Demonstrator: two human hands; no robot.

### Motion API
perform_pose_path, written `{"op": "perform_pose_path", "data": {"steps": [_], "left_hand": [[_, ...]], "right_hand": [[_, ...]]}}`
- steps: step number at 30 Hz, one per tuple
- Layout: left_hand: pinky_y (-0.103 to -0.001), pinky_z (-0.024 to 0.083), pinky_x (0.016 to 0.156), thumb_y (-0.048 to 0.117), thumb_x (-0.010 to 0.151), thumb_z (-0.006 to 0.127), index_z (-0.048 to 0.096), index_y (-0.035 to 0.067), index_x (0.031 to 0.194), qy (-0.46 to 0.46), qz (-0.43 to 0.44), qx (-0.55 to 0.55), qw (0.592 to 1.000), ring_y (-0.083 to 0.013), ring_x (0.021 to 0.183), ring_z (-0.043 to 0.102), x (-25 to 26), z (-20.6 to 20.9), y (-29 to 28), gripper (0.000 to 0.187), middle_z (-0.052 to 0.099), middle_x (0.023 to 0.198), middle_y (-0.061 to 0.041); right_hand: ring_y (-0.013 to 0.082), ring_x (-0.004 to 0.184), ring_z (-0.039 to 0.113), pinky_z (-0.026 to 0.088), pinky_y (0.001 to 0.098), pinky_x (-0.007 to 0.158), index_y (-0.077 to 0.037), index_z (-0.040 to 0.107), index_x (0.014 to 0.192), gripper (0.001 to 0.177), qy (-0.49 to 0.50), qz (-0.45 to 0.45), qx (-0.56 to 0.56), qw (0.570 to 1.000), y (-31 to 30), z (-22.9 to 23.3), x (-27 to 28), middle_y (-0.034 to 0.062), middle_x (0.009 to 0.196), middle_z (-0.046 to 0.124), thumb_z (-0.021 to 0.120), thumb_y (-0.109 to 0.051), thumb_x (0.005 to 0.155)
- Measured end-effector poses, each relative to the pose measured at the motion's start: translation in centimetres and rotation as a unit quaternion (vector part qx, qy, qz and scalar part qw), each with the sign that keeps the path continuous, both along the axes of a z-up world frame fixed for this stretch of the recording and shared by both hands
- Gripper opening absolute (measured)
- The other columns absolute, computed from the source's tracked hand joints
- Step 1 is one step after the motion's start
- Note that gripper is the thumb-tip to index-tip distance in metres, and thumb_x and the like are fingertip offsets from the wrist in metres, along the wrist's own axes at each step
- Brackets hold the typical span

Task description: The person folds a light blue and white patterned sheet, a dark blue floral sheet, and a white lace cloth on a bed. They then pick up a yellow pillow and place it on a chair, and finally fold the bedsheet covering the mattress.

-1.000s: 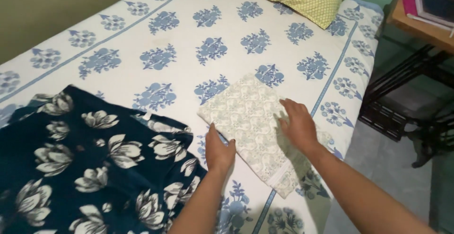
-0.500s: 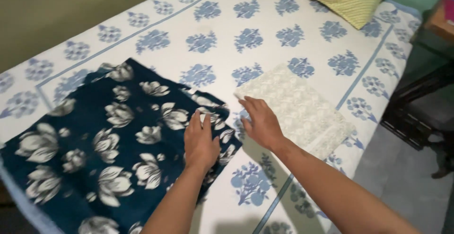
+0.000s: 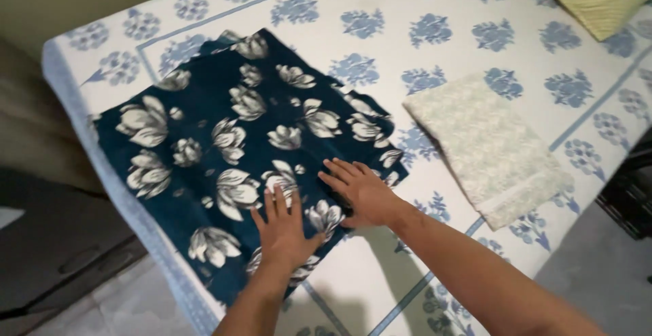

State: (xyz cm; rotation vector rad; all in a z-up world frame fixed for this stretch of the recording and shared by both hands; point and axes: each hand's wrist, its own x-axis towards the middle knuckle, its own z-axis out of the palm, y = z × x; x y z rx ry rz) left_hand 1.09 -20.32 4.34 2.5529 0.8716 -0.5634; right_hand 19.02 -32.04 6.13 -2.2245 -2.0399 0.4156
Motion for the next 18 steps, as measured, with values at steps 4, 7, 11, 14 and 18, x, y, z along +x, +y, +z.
{"op": "perform_pose_path", "data": {"steps": [4,7,11,14,18], "left_hand": [[-0.073,0.001,0.118,0.065,0.069,0.084,0.005,0.015,0.163,0.029,0.006,-0.032,0.999,-0.0449,0.156,-0.008,-2.3,1.1,-0.2,0.132,-0.004,0.169,-0.025],[-0.077,0.001,0.115,0.062,0.06,0.09,0.002,0.018,0.164,0.032,-0.009,-0.042,0.999,-0.0471,0.156,-0.01,-3.5,1.3,-0.3,0.144,-0.009,0.169,-0.025],[-0.081,0.002,0.111,0.055,0.056,0.095,-0.001,0.021,0.165,0.039,-0.045,-0.028,0.998,-0.0485,0.156,-0.011,-4.4,0.4,-0.1,0.149,-0.014,0.169,-0.026],[-0.082,0.003,0.11,0.047,0.061,0.093,-0.003,0.022,0.165,0.049,-0.058,-0.024,0.997,-0.0497,0.155,-0.011,-4.2,0.6,0.1,0.144,-0.015,0.169,-0.027],[-0.082,0.011,0.107,0.022,0.077,0.082,0.0,0.017,0.165,0.051,-0.081,0.029,0.995,-0.0535,0.152,-0.003,-4.2,-2.8,-0.8,0.12,-0.009,0.166,-0.032]], "right_hand": [[0.0313,0.156,0.012,0.014,0.0507,0.124,-0.014,0.02,0.159,0.125,-0.043,0.027,-0.132,0.99,2.1,0.0,-2.5,0.0129,0.168,0.015,0.093,-0.038,0.06],[0.0296,0.158,0.005,0.009,0.0517,0.127,-0.015,0.013,0.162,0.14,-0.074,0.05,-0.189,0.978,2.6,-0.9,-3.1,0.0111,0.171,0.008,0.098,-0.038,0.053],[0.032,0.157,0.002,0.008,0.0599,0.124,-0.018,0.007,0.162,0.149,-0.094,0.052,-0.219,0.97,3.0,-1.8,-3.3,0.0109,0.171,0.002,0.103,-0.039,0.05],[0.0326,0.158,0.001,0.011,0.062,0.123,-0.02,0.006,0.162,0.149,-0.1,0.043,-0.233,0.966,3.2,-1.9,-3.2,0.0097,0.171,0.0,0.103,-0.038,0.051],[0.0335,0.158,0.004,0.015,0.0593,0.123,-0.021,0.005,0.162,0.136,-0.099,0.044,-0.237,0.966,2.9,-2.6,-3.0,0.0092,0.171,0.0,0.098,-0.028,0.063]]}}
